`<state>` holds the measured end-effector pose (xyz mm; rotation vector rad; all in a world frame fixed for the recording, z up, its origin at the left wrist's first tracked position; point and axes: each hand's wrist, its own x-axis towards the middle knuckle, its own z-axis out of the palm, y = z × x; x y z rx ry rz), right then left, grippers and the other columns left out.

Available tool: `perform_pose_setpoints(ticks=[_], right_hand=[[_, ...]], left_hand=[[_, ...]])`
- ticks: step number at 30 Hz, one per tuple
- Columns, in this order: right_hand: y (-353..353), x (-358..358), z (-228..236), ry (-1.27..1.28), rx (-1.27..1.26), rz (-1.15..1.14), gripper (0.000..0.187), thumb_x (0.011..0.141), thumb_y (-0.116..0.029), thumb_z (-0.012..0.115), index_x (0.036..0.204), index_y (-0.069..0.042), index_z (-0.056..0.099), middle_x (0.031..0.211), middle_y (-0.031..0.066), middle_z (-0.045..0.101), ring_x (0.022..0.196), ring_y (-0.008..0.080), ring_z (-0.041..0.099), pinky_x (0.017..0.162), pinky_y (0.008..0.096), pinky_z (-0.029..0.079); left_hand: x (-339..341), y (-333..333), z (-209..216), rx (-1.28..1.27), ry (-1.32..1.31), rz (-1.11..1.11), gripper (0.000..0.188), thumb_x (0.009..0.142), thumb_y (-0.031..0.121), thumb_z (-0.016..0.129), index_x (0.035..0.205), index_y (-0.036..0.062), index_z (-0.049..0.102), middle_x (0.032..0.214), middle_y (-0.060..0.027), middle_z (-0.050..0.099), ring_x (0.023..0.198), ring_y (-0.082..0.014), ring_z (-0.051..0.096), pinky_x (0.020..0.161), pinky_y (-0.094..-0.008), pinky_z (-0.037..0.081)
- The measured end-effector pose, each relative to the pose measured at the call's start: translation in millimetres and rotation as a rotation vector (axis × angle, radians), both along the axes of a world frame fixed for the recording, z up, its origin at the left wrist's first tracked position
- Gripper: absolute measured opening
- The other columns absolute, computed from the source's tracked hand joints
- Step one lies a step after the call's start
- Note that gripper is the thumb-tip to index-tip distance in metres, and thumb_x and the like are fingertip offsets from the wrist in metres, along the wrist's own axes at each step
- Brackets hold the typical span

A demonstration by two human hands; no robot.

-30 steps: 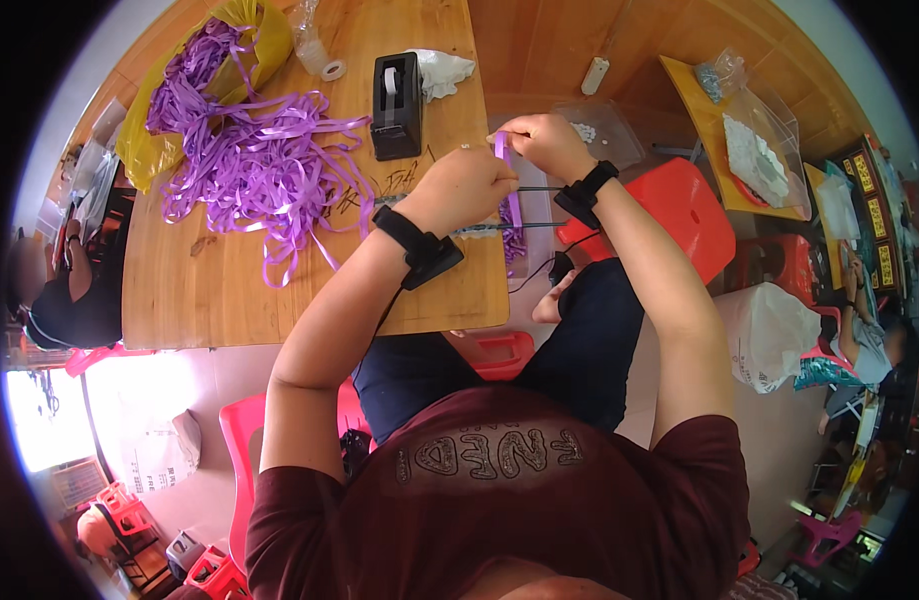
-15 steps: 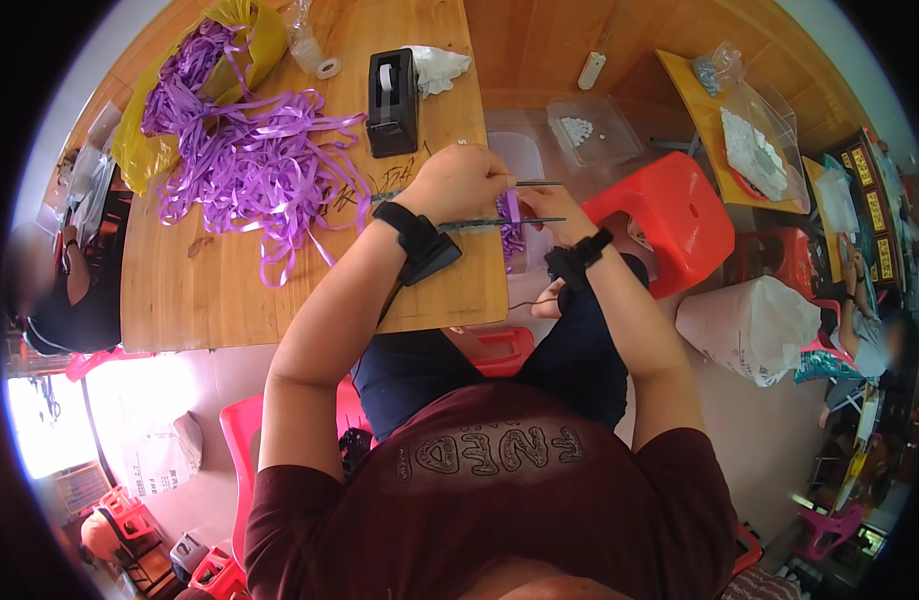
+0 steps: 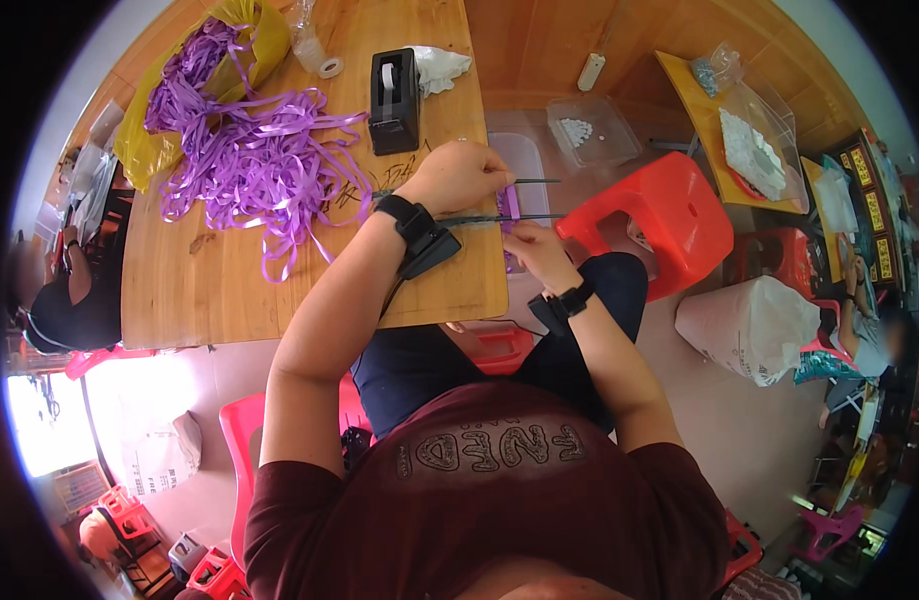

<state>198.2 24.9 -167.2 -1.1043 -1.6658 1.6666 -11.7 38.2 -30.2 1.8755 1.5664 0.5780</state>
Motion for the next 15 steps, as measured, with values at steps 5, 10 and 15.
perform_pose_setpoints(ticks=[5,10,15], right_hand=[[-39.9,14.3,2.6,0.018,0.468,-0.012,0.033,0.091,-0.023,0.073,0.075,0.003,0.063,0.071,0.0069,0.055,0.073,0.0163,0.054,0.064,0.0307,0.041],[-70.7,26.2,44.7,0.038,-0.324,0.046,0.021,0.096,-0.02,0.068,0.092,0.0,0.066,0.078,0.0053,0.066,0.062,0.0092,0.056,0.057,0.0218,0.043],[-87.3,33.0,29.3,0.399,-0.408,-0.071,0.038,0.095,-0.012,0.069,0.125,-0.001,0.049,0.081,0.0097,0.069,0.054,0.0089,0.056,0.049,0.0212,0.042]], left_hand=[[-0.2,-0.6,-0.5,-0.03,-0.009,0.018,0.03,0.088,0.036,0.066,0.095,0.0096,0.077,0.09,-0.013,0.074,0.087,-0.0308,0.069,0.08,-0.0394,0.054],[-0.8,-1.7,-1.4,-0.002,0.007,0.013,0.031,0.089,0.037,0.065,0.095,0.0096,0.077,0.09,-0.013,0.074,0.087,-0.0306,0.069,0.08,-0.0394,0.053],[0.0,-1.9,-3.6,0.019,0.001,0.011,0.031,0.089,0.037,0.065,0.096,0.0097,0.077,0.091,-0.0126,0.074,0.088,-0.0306,0.069,0.08,-0.0395,0.053]])
